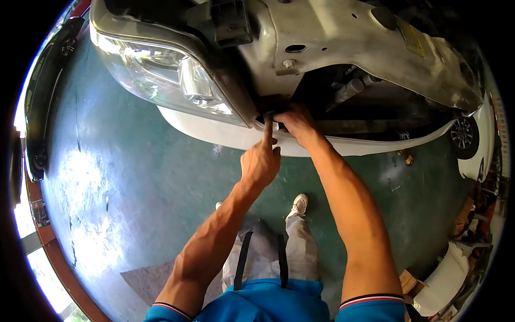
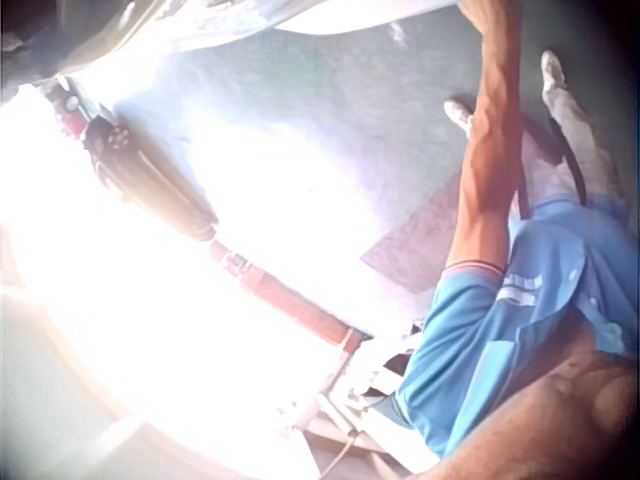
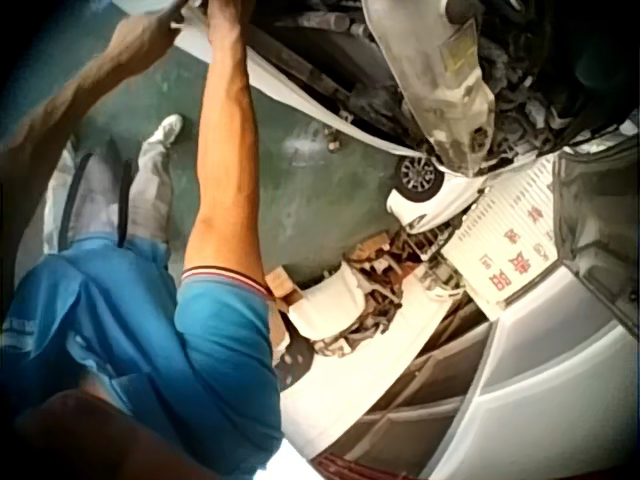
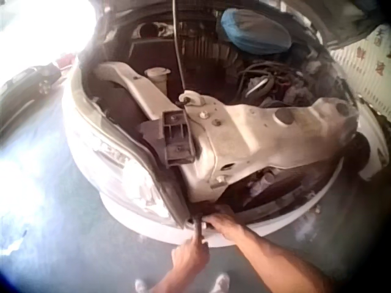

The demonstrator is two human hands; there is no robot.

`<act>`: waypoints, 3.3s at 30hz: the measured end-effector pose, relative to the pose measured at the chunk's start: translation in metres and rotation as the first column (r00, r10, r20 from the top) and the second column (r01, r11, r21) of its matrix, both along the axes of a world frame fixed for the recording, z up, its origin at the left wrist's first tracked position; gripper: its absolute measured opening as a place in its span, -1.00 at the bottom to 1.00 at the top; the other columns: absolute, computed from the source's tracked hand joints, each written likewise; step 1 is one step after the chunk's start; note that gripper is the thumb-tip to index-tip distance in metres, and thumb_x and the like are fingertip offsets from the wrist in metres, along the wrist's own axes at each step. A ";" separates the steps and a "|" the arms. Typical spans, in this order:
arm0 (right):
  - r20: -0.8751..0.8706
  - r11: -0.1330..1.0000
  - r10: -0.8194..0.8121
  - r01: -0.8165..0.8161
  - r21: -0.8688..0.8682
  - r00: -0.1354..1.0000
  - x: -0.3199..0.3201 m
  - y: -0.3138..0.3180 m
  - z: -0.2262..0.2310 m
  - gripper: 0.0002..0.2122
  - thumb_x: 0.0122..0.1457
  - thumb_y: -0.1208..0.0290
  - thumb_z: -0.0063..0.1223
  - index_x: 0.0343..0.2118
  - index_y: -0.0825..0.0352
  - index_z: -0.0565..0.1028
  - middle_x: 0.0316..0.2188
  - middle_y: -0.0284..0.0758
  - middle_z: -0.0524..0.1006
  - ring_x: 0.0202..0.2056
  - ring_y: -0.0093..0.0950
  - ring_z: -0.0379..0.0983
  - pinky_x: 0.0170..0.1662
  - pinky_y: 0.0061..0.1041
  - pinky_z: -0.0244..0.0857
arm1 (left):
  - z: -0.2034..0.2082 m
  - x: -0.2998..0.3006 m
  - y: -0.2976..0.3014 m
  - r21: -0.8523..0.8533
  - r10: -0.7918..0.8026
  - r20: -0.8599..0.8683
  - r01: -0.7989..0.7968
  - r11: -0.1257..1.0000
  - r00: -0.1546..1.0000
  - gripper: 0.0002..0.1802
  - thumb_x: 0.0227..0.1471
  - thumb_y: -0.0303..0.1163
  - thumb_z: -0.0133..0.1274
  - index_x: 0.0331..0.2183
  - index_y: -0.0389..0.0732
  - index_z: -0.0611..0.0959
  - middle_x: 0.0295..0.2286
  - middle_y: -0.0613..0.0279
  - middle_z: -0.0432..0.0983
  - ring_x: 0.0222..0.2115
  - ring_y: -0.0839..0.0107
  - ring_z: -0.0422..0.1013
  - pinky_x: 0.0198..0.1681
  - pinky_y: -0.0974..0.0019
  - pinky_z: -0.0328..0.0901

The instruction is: The person installs a white car bumper onto the front of a white vehicle. They align the bumper, insert fasteners by hand into the grille and headlight areas, and secure the bumper in place.

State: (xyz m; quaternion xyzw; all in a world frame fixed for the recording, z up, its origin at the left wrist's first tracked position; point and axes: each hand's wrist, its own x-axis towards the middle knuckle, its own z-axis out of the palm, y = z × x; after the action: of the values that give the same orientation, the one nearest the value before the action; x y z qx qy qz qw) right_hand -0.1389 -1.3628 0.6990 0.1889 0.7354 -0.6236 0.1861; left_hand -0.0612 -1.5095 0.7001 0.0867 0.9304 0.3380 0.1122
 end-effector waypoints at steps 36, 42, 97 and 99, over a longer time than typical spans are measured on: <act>0.017 0.889 -0.167 0.143 0.435 0.986 0.173 -0.089 0.006 -0.85 0.20 0.33 0.15 -0.24 0.26 0.52 -0.52 -0.44 0.52 -0.57 -0.59 0.39 -0.49 -0.55 0.31 | -0.188 0.374 -0.536 -0.224 0.664 0.569 -0.686 0.693 0.485 -0.52 0.03 -0.14 0.08 -0.16 -0.34 0.70 -0.29 -0.21 0.63 -0.22 -0.09 0.57 -0.10 0.03 0.45; 0.475 0.924 -0.348 0.209 0.321 0.808 0.275 -0.102 -0.019 -0.87 0.17 0.43 0.18 -0.25 0.33 0.54 -0.46 -0.32 0.57 -0.51 -0.52 0.51 -0.49 -0.50 0.41 | -0.119 0.127 -0.510 -0.109 0.725 0.384 -0.752 0.650 0.571 -0.45 0.19 0.03 -0.04 -0.04 -0.24 0.62 -0.13 -0.18 0.57 -0.07 -0.14 0.48 -0.01 -0.08 0.35; 0.629 0.705 -0.682 0.566 0.428 0.373 0.246 -0.354 0.018 -0.69 0.15 0.26 0.26 -0.14 0.38 0.61 -0.38 -0.26 0.63 -0.41 -0.43 0.55 -0.36 -0.40 0.44 | -0.181 -0.504 -0.377 0.324 0.498 0.231 -0.549 0.771 0.836 -0.54 0.36 -0.19 -0.31 -0.06 -0.23 0.62 -0.04 -0.06 0.54 0.00 -0.06 0.44 0.11 0.00 0.31; 0.632 0.705 -0.675 0.584 0.402 0.381 0.245 -0.363 0.005 -0.68 0.15 0.26 0.26 -0.13 0.39 0.61 -0.37 -0.26 0.63 -0.40 -0.45 0.55 -0.37 -0.43 0.44 | -0.212 -0.429 -0.427 0.306 0.424 0.423 -0.566 0.765 0.801 -0.43 0.34 0.00 -0.22 -0.04 -0.31 0.61 -0.06 -0.13 0.54 -0.03 0.02 0.46 0.09 0.09 0.31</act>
State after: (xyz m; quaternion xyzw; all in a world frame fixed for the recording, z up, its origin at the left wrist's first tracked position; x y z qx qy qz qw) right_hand 0.1061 -1.7259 0.7039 0.6999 0.4971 -0.4695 0.2061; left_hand -0.4903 -1.9368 0.4881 -0.2014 0.7925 0.5559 0.1499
